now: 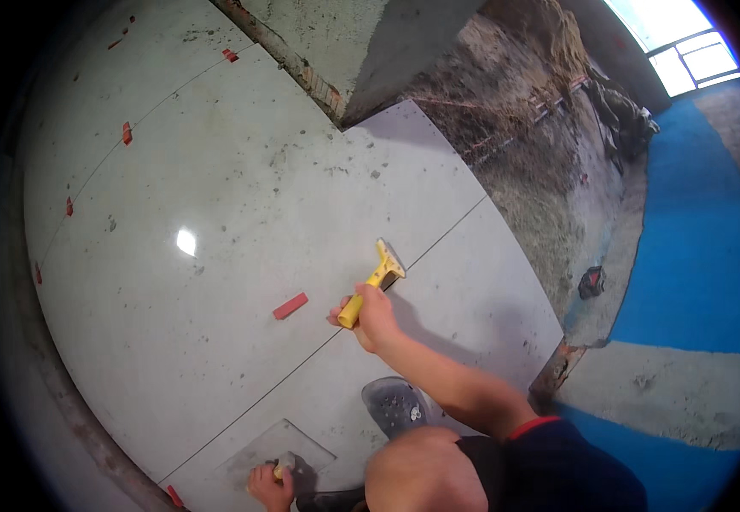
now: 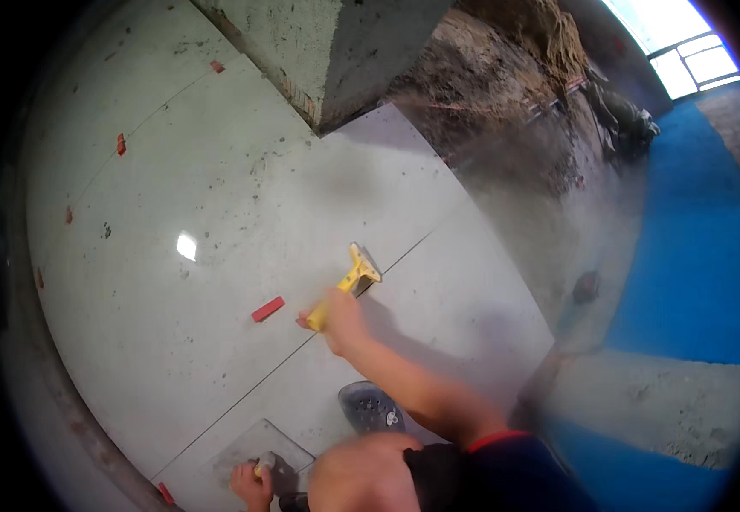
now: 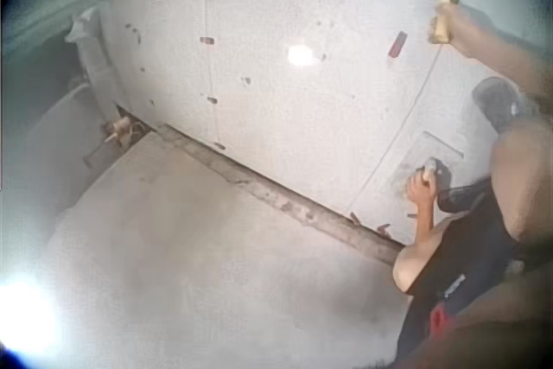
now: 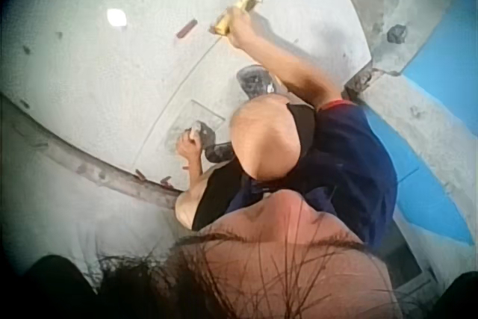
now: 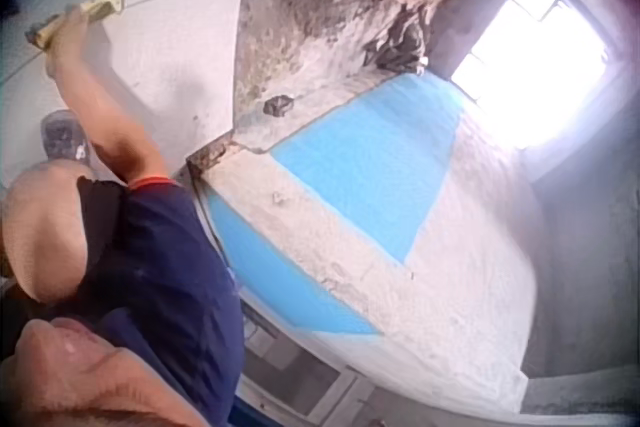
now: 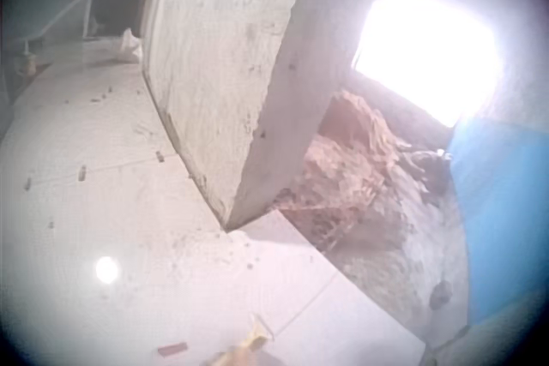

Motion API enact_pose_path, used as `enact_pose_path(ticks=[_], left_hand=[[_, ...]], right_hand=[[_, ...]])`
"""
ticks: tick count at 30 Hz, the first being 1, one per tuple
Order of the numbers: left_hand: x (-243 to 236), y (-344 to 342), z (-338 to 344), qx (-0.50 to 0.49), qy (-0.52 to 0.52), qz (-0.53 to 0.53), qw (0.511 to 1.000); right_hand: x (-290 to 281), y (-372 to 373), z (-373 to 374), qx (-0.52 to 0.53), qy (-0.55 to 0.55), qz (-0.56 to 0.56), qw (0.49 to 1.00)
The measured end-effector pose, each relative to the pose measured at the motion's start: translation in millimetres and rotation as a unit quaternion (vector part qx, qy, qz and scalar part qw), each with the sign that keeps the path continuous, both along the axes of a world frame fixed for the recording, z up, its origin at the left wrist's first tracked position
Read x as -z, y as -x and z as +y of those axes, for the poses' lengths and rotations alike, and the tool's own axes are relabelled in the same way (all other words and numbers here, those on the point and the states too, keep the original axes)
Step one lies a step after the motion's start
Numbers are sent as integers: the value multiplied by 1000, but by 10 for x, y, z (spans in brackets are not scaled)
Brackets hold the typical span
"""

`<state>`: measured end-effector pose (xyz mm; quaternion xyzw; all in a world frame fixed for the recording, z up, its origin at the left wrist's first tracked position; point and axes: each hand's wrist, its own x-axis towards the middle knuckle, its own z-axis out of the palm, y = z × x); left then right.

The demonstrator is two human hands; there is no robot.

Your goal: The person uses a trowel to spread material over floor tiles and uses a scraper to clean the joints between the tiles.

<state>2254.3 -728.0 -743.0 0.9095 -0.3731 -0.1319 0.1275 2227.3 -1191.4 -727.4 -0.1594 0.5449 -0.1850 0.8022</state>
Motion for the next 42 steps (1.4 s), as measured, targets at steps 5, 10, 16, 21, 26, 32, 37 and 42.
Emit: enact_pose_path(ticks=[5,10,16,21,26,32,37,42], left_hand=[[-34,-16,-96,-15,36,49,998],[-37,-65,-146,3,5,-16,1000],[95,-23,18,12,31,-1,999],[-174,-92,-152,16,17,56,998],[-82,-267,62,79,-53,129,987],[-198,-785,-32,44,-182,256,948],[-520,-1385,108,-75,-184,308,930],[-972,-2095,-8,-118,-196,221,948]], right_hand=[[-73,-24,-126,3,10,9,1000],[118,80,157,-11,-27,-1,1000],[284,223,-537,24,95,21,995],[-114,559,62,-73,-16,70,995],[368,953,-905,-29,14,91,995],[95,1361,-2630,60,27,130,989],[130,1784,-1536,-224,26,169,959],[68,1956,-2392,-139,58,264,953]])
